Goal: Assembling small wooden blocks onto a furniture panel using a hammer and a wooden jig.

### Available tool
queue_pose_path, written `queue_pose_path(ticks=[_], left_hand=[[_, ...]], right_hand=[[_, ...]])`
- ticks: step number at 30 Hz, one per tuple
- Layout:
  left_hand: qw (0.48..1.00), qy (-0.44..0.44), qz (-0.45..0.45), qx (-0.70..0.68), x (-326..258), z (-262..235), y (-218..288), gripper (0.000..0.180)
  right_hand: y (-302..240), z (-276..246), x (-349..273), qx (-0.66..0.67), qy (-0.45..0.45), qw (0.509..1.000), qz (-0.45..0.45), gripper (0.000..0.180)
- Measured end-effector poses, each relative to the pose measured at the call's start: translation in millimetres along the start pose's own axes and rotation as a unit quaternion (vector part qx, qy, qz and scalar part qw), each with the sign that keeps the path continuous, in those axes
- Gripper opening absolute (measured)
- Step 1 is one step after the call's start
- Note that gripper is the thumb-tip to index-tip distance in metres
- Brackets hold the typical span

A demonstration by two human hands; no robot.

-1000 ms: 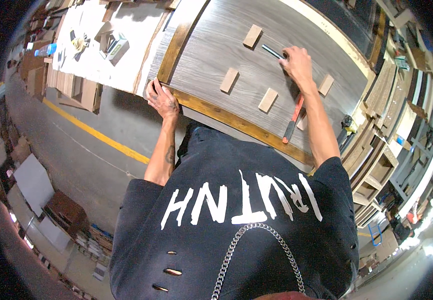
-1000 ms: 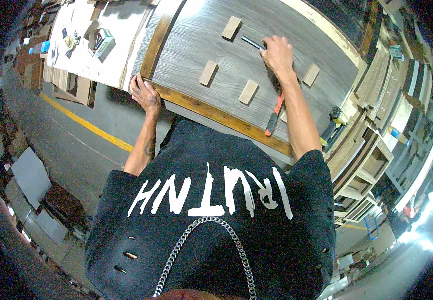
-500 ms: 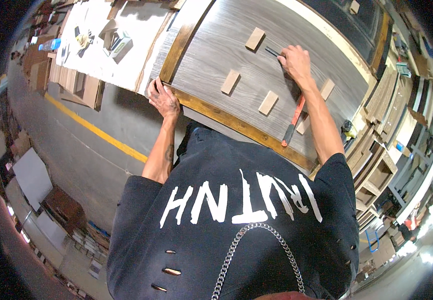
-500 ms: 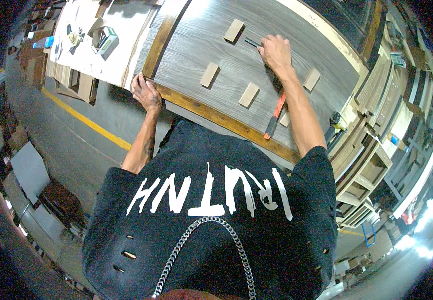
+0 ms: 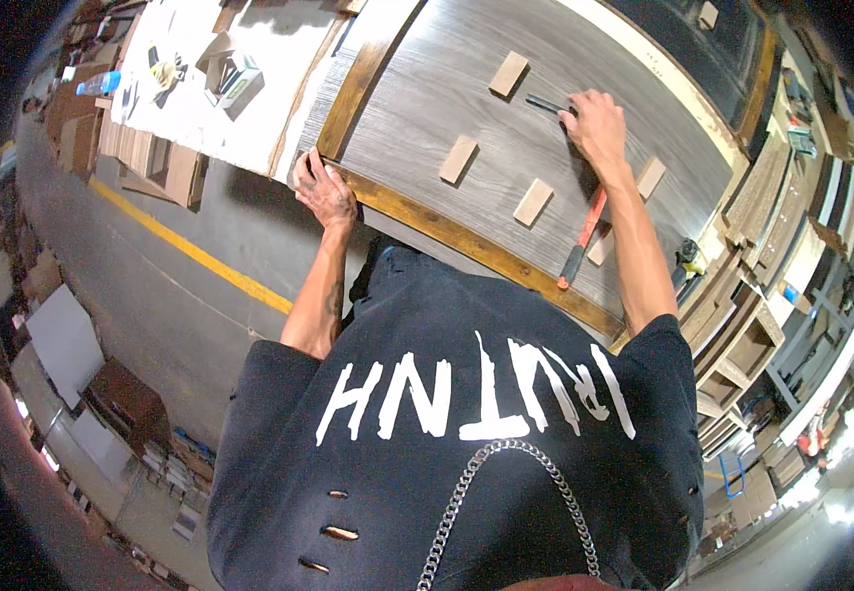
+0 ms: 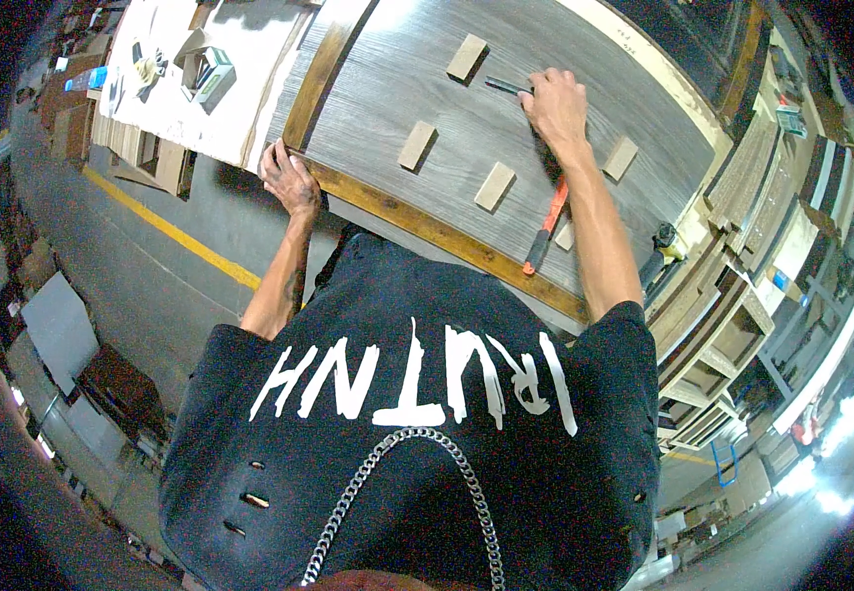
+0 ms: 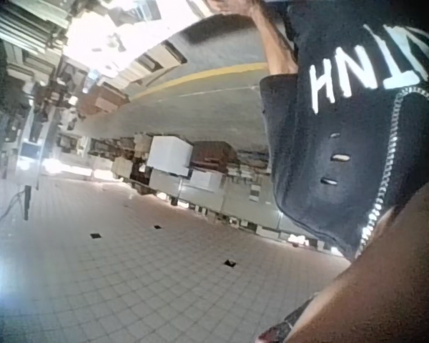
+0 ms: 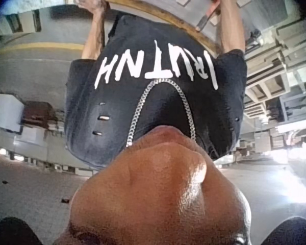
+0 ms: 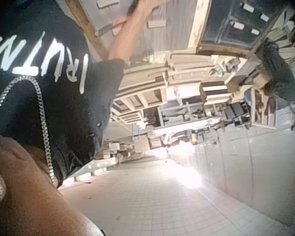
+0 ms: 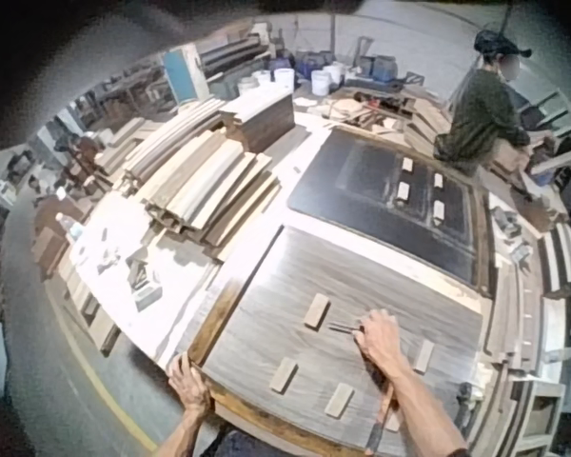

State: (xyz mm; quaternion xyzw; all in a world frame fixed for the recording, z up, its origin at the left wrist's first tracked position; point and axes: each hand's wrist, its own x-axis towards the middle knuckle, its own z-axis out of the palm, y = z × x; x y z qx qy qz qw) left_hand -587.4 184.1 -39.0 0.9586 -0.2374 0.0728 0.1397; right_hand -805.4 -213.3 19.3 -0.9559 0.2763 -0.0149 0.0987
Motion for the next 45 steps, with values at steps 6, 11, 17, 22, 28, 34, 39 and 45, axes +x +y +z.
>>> queue_pose_path(ticks=[6,11,17,22,28,34,39,45], left_hand=[[1.000,0.004,0.005,-0.001,-1,1,0,0.049],[1.000,0.003,0.001,0.003,0,-2,4,0.046],[1.000,-0.003,-0.010,-0.016,0,-2,3,0.045],[1.000,0.015,0.004,-0.023,-1,2,-1,0.048],[1.000,0.012,0.002,-0.025,-1,1,-1,0.047],[0.999,0.000,-0.005,-0.032,0,-2,3,0.048],[1.000,0.002,-0.008,-0.028,-3,1,-2,0.050],[1.000,0.009,0.006,-0.029,-1,0,2,0.046]], right_hand=[[-8,11,4,-0.034,-0.019,0.998,-0.047,0.023],[-8,12,6,-0.032,-0.011,0.999,-0.030,0.019],[-13,6,8,-0.016,-0.030,0.999,-0.028,0.019],[-10,5,10,-0.020,-0.033,0.999,-0.035,0.019],[-10,6,10,-0.014,-0.021,0.999,-0.041,0.018],[-11,5,7,-0.026,-0.016,0.998,-0.047,0.018],[-48,1,-31,0.096,-0.001,0.994,-0.051,0.022],[-100,30,-98,0.139,-0.051,0.989,0.001,0.020]])
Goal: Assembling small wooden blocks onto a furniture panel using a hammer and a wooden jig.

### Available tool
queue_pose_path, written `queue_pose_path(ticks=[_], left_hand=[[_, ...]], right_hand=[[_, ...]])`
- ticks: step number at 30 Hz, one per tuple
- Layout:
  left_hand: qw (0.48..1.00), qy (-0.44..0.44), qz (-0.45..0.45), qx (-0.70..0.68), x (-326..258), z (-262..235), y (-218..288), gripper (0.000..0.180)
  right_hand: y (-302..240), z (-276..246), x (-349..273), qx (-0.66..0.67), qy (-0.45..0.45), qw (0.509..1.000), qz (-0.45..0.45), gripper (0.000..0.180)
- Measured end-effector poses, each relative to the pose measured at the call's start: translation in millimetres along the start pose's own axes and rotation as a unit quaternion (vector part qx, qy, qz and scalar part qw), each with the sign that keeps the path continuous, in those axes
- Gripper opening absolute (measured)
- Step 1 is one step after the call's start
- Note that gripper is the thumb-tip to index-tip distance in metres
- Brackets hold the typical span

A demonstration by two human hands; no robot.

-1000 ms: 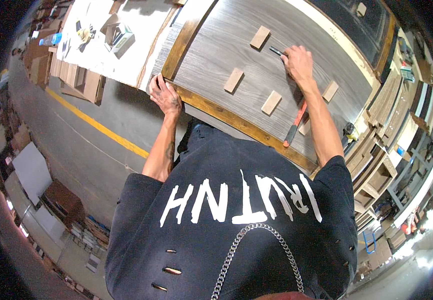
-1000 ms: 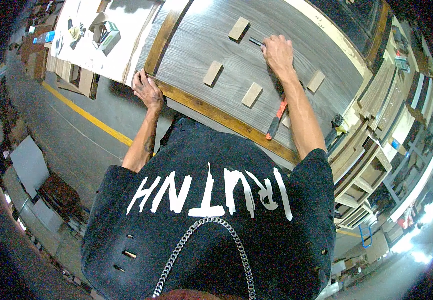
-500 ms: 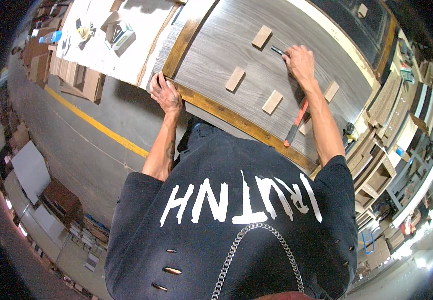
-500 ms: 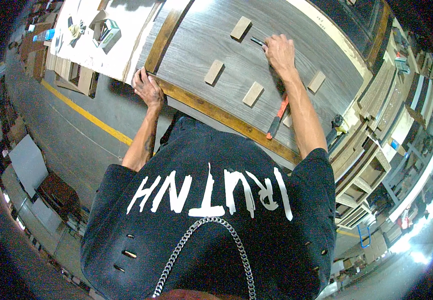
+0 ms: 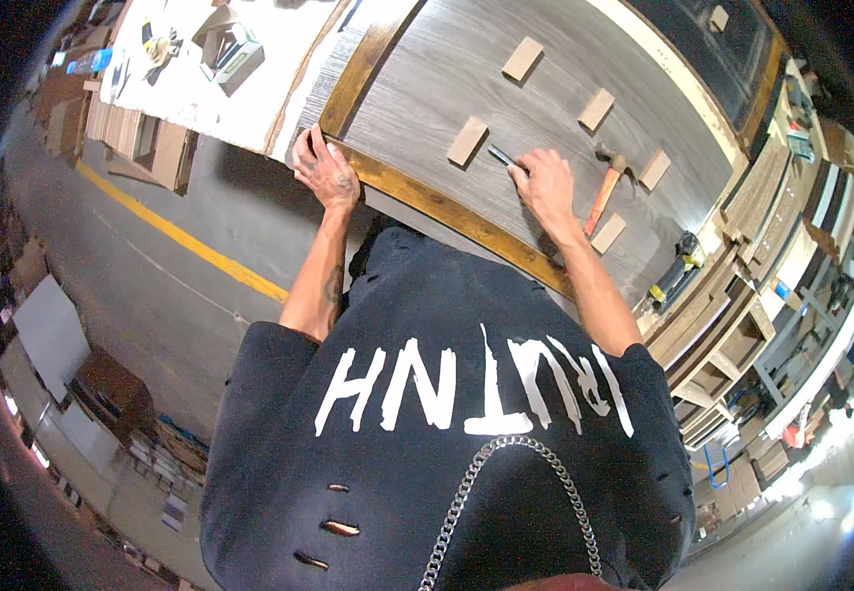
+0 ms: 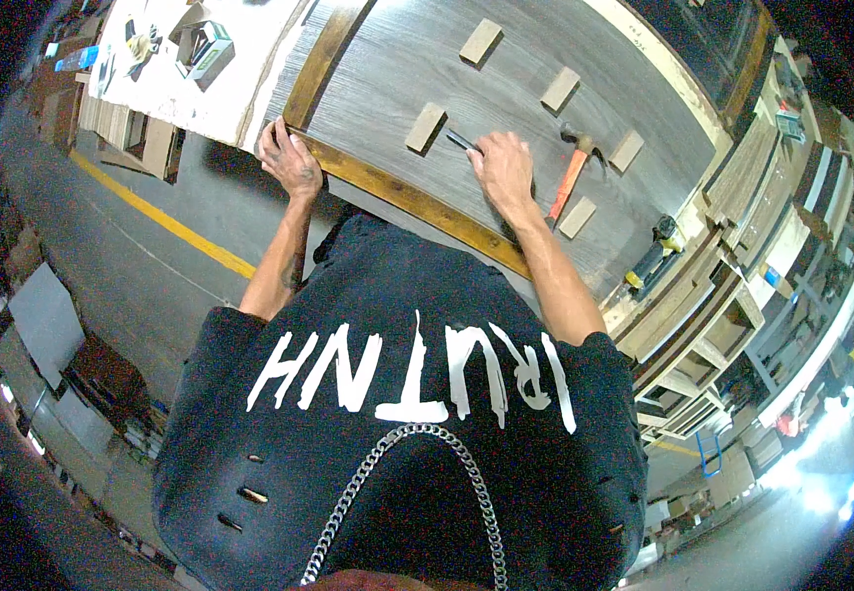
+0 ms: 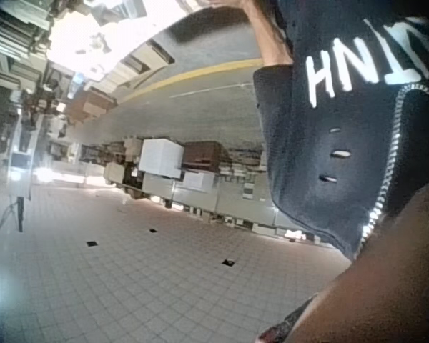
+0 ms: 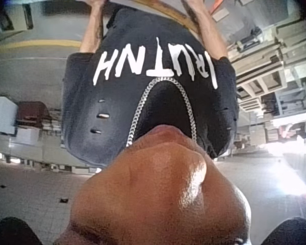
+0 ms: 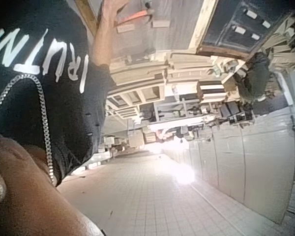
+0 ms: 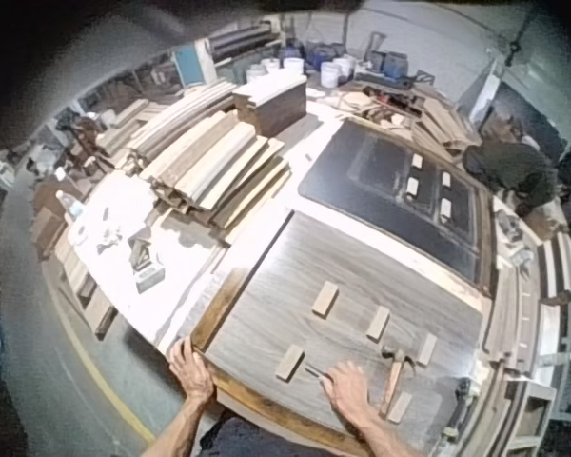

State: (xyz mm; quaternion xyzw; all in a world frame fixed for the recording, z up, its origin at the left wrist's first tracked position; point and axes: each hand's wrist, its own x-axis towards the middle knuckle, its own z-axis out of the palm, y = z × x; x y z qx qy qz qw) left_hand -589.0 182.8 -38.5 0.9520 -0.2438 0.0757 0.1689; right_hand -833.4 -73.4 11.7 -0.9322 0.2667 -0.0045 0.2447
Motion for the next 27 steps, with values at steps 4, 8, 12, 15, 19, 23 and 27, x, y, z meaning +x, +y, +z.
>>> queue_pose_path(ticks=[4,8,12,15,19,23,27], left_hand=[[1.000,-0.013,-0.009,0.005,-2,3,-3,0.045],[1.000,-0.003,-0.008,-0.012,-2,1,-3,0.045],[1.000,-0.001,-0.012,-0.016,-3,2,-3,0.045],[1.000,-0.008,-0.013,-0.011,-4,3,-5,0.050],[1.000,-0.014,-0.013,-0.018,-5,4,-5,0.051],[0.999,-0.024,-0.020,-0.017,-3,3,-4,0.050],[0.999,-0.026,-0.024,-0.014,-2,-7,-2,0.048]], right_hand=[[-2,0,-7,-0.036,0.013,0.999,-0.009,0.018],[-5,-3,-9,-0.074,-0.003,0.997,-0.019,0.017],[-6,-5,-10,-0.084,0.000,0.996,-0.037,0.017],[-6,-4,-11,-0.086,-0.002,0.995,-0.040,0.017],[-6,-1,-13,-0.088,0.008,0.995,-0.034,0.016],[-4,3,-13,-0.087,0.016,0.996,-0.028,0.016],[-1,3,-14,-0.081,0.026,0.995,-0.048,0.015]])
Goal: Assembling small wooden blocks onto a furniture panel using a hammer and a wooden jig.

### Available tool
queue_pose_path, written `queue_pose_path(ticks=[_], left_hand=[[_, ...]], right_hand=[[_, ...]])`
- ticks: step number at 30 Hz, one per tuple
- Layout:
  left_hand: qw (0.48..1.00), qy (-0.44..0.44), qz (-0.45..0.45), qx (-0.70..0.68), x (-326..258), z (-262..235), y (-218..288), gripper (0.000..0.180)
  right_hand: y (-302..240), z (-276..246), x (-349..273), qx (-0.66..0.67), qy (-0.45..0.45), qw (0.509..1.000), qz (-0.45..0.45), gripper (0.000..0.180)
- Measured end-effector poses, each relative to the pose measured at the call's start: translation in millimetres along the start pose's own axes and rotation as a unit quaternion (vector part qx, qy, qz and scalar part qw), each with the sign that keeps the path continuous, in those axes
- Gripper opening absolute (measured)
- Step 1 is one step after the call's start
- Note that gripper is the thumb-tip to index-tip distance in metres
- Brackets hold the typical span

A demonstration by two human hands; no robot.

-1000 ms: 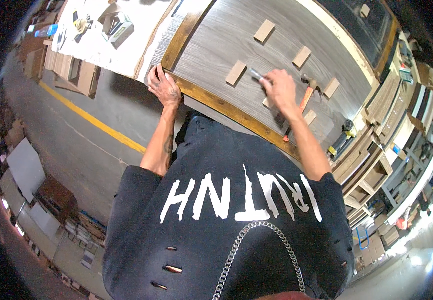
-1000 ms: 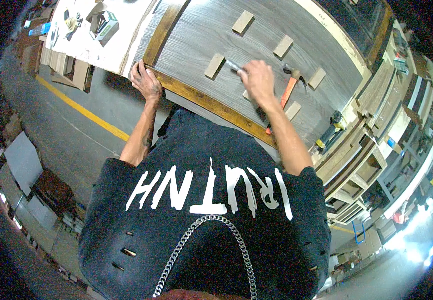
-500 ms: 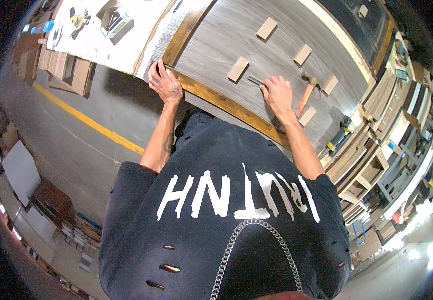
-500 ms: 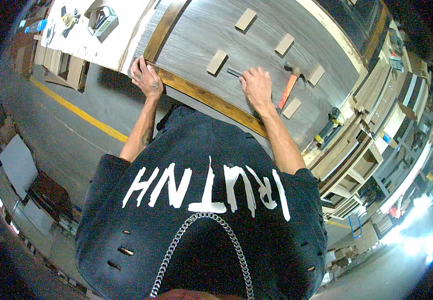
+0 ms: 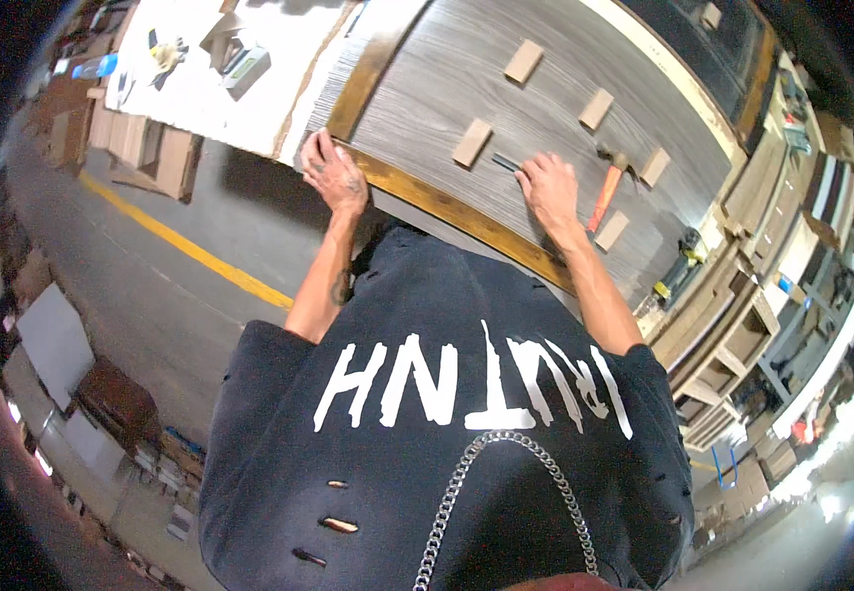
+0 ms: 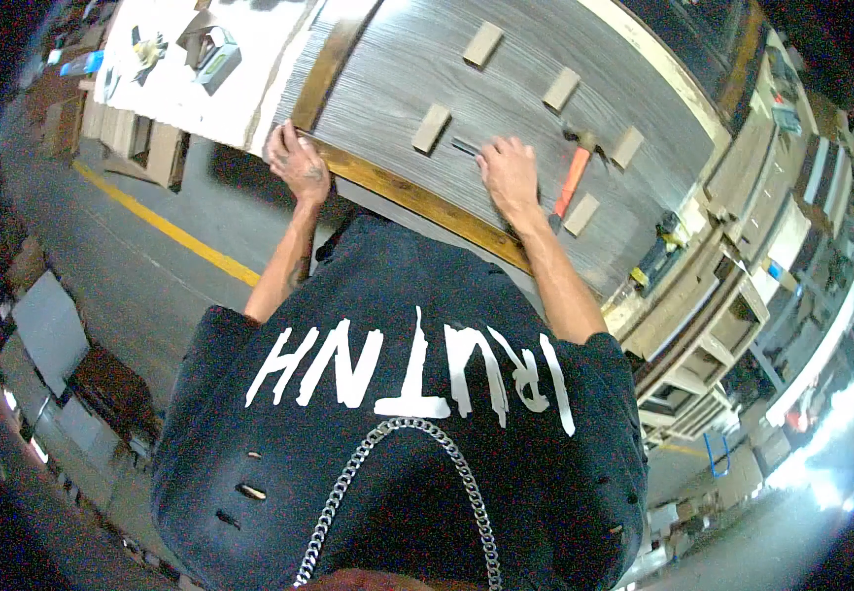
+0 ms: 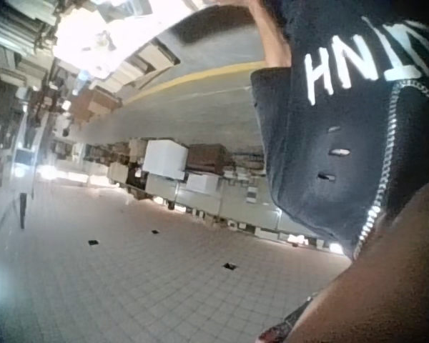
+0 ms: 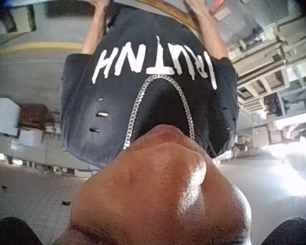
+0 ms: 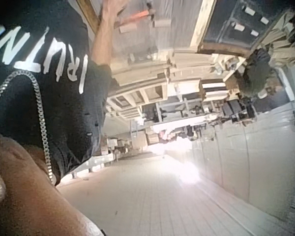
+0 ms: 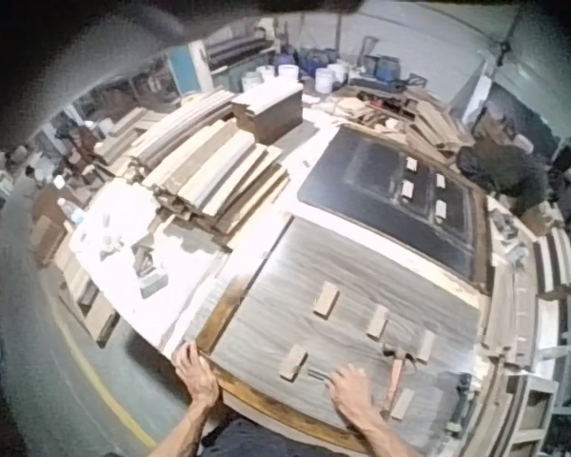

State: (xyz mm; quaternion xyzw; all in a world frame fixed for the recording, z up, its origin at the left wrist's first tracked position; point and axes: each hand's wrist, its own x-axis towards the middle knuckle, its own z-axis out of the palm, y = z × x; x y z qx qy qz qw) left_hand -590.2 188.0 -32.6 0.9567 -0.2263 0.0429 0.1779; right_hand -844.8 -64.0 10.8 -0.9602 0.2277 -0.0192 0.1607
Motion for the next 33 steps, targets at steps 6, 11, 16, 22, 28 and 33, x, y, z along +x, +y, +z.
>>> queue_pose_path(ticks=[6,11,16,22,28,33], left_hand=[[0.996,-0.082,-0.022,-0.029,3,-5,8,0.052],[0.997,-0.025,0.038,-0.069,17,-33,-6,0.039],[0.982,-0.032,0.016,-0.186,58,-44,-34,0.022],[0.941,-0.099,-0.067,-0.318,139,-51,-87,0.031],[0.938,-0.072,-0.072,-0.330,244,-56,-159,0.022],[0.943,-0.092,-0.114,-0.298,302,-70,-209,0.029]], right_hand=[[5,8,-5,-0.009,0.042,0.999,-0.005,0.016],[-33,4,9,0.043,0.083,0.995,0.041,0.016],[-108,9,80,0.198,0.082,0.974,0.071,0.017],[-211,28,190,0.252,0.009,0.963,0.098,0.026],[-273,65,280,0.207,-0.018,0.964,0.166,0.031],[-288,90,298,0.242,-0.026,0.945,0.219,0.038]])
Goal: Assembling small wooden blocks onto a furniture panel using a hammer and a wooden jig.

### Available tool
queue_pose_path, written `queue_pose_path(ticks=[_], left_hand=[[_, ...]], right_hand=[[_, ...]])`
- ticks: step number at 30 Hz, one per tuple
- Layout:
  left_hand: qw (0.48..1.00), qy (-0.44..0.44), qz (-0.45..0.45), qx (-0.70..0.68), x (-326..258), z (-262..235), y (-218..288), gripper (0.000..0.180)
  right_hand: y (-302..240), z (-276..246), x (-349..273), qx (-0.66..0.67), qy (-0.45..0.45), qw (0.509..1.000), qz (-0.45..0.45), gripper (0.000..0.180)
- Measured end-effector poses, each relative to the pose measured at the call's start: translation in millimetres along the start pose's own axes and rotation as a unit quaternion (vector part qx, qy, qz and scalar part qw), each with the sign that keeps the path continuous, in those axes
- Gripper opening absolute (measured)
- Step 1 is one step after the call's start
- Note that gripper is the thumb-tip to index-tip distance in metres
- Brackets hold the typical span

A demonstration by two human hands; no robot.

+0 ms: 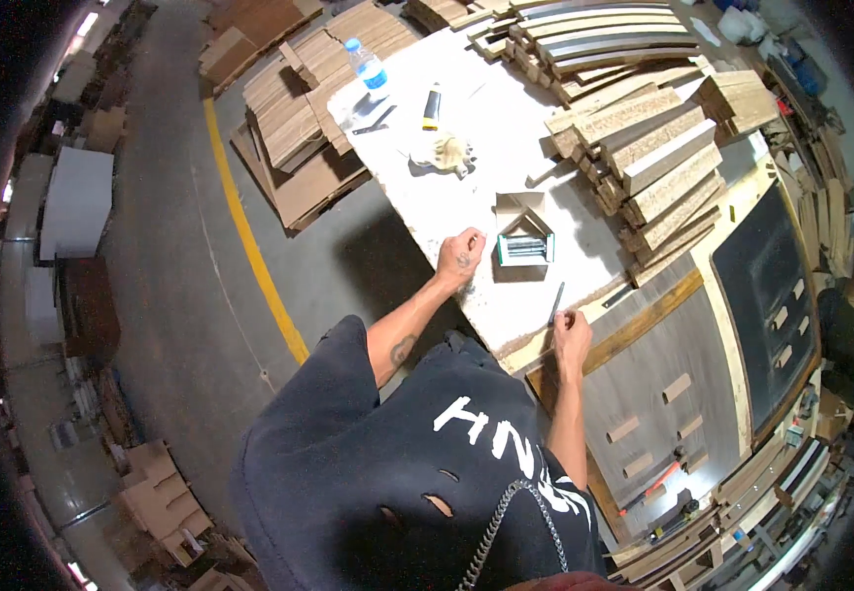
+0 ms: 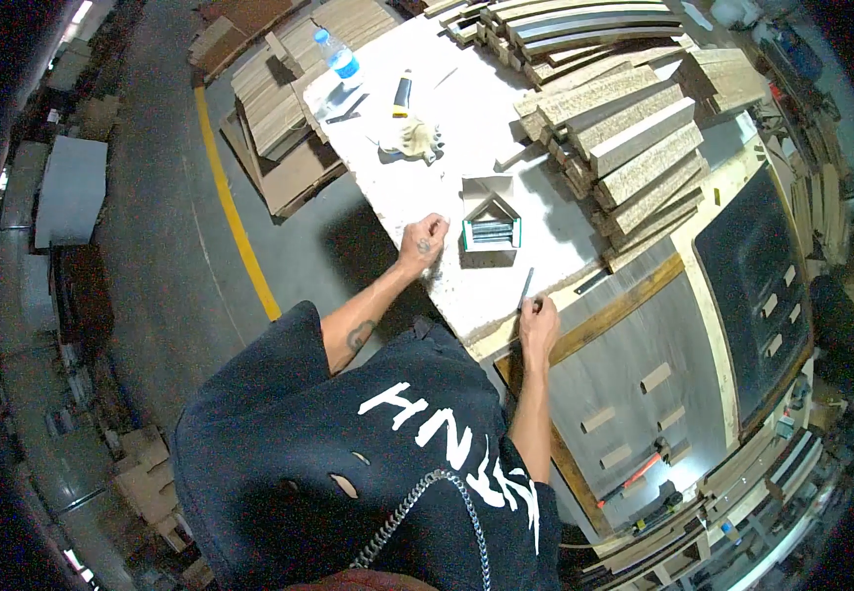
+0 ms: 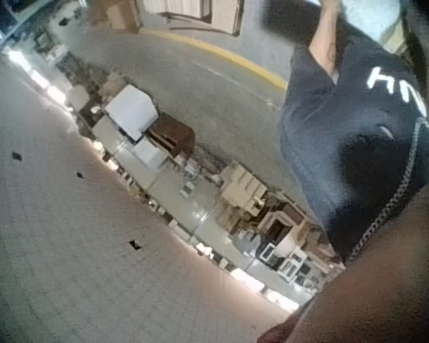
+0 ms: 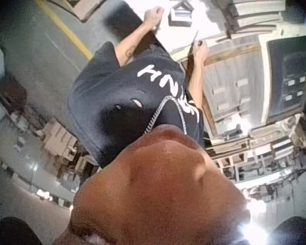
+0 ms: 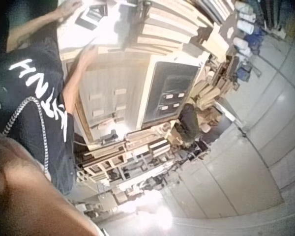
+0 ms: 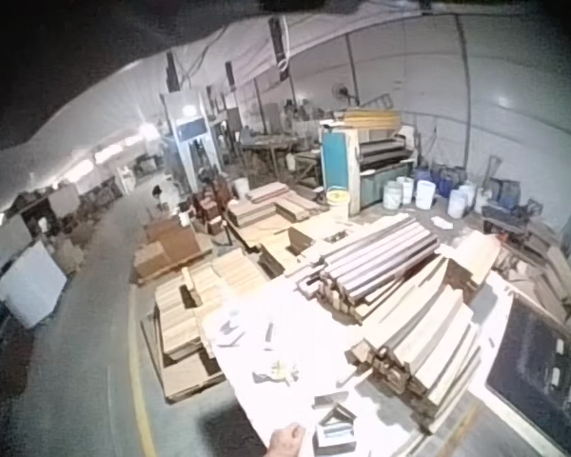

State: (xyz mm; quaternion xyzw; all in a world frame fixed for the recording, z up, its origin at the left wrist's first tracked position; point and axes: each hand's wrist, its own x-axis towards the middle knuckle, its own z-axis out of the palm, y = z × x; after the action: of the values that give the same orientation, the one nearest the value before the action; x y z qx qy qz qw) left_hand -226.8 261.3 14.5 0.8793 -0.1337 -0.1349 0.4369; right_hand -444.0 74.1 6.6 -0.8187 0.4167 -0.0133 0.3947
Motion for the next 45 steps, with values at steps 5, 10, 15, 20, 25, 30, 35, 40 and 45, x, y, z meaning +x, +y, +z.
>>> queue_pose_path(ticks=[5,10,15,20,25,30,35,40,45], left_hand=[[0.969,0.218,0.100,0.067,129,-63,-68,0.022],[0.916,0.196,-0.066,0.344,230,-176,-179,0.050],[0.904,0.048,-0.076,0.419,287,-163,-170,0.049],[0.896,-0.095,-0.065,0.430,334,-239,-234,0.039],[0.918,-0.088,0.184,0.339,325,-204,-229,0.030],[0.992,-0.109,0.028,0.049,186,-139,-102,0.014],[0.900,-0.411,0.069,-0.126,-6,50,107,0.015],[0.756,-0.595,0.271,-0.011,-190,225,197,0.020],[0.748,-0.472,0.455,0.104,-289,335,192,0.017]], right_hand=[[6,-6,-29,0.005,0.085,0.996,-0.006,0.031],[28,-33,-70,0.046,0.071,0.996,0.012,0.030],[51,-45,-118,0.050,0.131,0.976,0.164,0.030],[33,-43,-122,0.134,0.154,0.956,0.211,0.035],[34,-48,-136,0.132,0.180,0.946,0.234,0.035],[62,-46,-170,0.173,0.246,0.922,0.244,0.028],[102,-48,-216,0.171,0.321,0.900,0.238,0.021],[150,-82,-260,0.191,0.358,0.869,0.285,0.020],[227,-108,-322,0.243,0.398,0.823,0.324,0.018]])
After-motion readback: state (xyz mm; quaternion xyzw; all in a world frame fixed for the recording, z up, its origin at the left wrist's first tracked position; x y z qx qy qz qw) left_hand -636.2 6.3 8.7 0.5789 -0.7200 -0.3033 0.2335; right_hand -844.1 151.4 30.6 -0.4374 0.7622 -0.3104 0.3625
